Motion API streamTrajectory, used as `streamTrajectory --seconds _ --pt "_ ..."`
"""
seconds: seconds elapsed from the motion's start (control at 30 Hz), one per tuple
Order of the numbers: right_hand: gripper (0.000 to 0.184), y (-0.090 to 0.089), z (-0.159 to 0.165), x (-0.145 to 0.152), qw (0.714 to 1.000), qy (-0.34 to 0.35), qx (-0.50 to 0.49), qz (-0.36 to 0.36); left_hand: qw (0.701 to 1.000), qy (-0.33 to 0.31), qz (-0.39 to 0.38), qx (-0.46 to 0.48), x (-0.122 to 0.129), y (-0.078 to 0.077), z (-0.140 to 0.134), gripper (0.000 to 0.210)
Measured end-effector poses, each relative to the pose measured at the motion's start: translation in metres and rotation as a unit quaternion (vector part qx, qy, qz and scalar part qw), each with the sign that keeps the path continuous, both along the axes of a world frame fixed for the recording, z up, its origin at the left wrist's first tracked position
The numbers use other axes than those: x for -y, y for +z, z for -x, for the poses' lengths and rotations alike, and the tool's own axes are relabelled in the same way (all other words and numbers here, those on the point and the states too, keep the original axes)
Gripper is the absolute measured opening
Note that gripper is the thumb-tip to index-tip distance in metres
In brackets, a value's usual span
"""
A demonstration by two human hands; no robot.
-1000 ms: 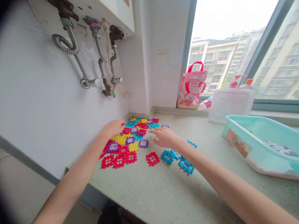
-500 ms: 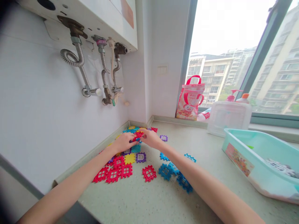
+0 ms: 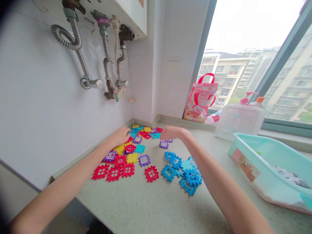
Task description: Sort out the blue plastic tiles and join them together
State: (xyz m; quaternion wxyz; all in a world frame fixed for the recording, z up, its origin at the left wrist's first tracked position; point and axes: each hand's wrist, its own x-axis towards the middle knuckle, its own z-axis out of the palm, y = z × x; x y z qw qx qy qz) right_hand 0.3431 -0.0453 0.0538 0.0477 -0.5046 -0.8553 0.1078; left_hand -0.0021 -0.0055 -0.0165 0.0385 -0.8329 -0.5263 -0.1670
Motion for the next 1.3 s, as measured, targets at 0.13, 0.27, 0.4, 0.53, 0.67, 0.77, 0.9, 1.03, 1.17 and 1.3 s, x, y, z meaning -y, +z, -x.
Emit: streamTrajectory --seconds 0.13,0.27,0.4,0.53,0.67,0.77,0.9,1.03,1.17,1.3 --pt "0.028 -0.014 0.003 -0.009 0.999 -0.035 0.032 -0.026 0.999 -0.026 0.032 -0.023 0.000 -0.009 -0.002 0.042" --pt "0.041 -0.028 0.013 -0.012 0.997 -0.019 0.030 -0.069 0.993 -0.097 0.054 -0.036 0.003 -0.009 -0.005 0.050" --pt "0.057 -0.051 0.030 -0.012 0.988 0.035 -0.001 -0.148 0.984 -0.158 0.072 -0.026 0.006 -0.007 -0.007 0.044" --pt "0.073 -0.079 0.053 -0.013 0.978 0.067 -0.010 -0.200 0.977 -0.200 0.073 -0.001 0.011 -0.005 -0.011 0.047" --pt "0.082 -0.092 0.066 -0.013 0.980 0.085 -0.008 -0.180 0.981 -0.186 0.042 0.017 0.011 -0.005 -0.013 0.045" --pt "0.077 -0.079 0.063 -0.011 0.982 0.099 -0.030 -0.157 0.992 -0.124 0.026 -0.001 0.008 -0.008 -0.012 0.052" --pt "0.046 -0.047 0.052 -0.005 0.993 0.099 -0.056 -0.025 0.997 -0.069 0.006 -0.034 0.004 -0.013 -0.009 0.067" --pt "0.037 -0.026 0.037 -0.006 0.998 0.040 -0.028 0.039 0.999 -0.025 0.028 -0.020 0.002 -0.018 -0.008 0.090" --pt "0.039 -0.025 0.014 -0.016 0.996 -0.024 0.000 -0.087 0.998 -0.017 0.061 -0.016 -0.001 -0.020 -0.007 0.103" --pt "0.041 -0.043 -0.002 -0.028 0.984 -0.083 0.007 -0.160 0.997 -0.021 0.074 -0.013 -0.001 -0.019 -0.006 0.097"
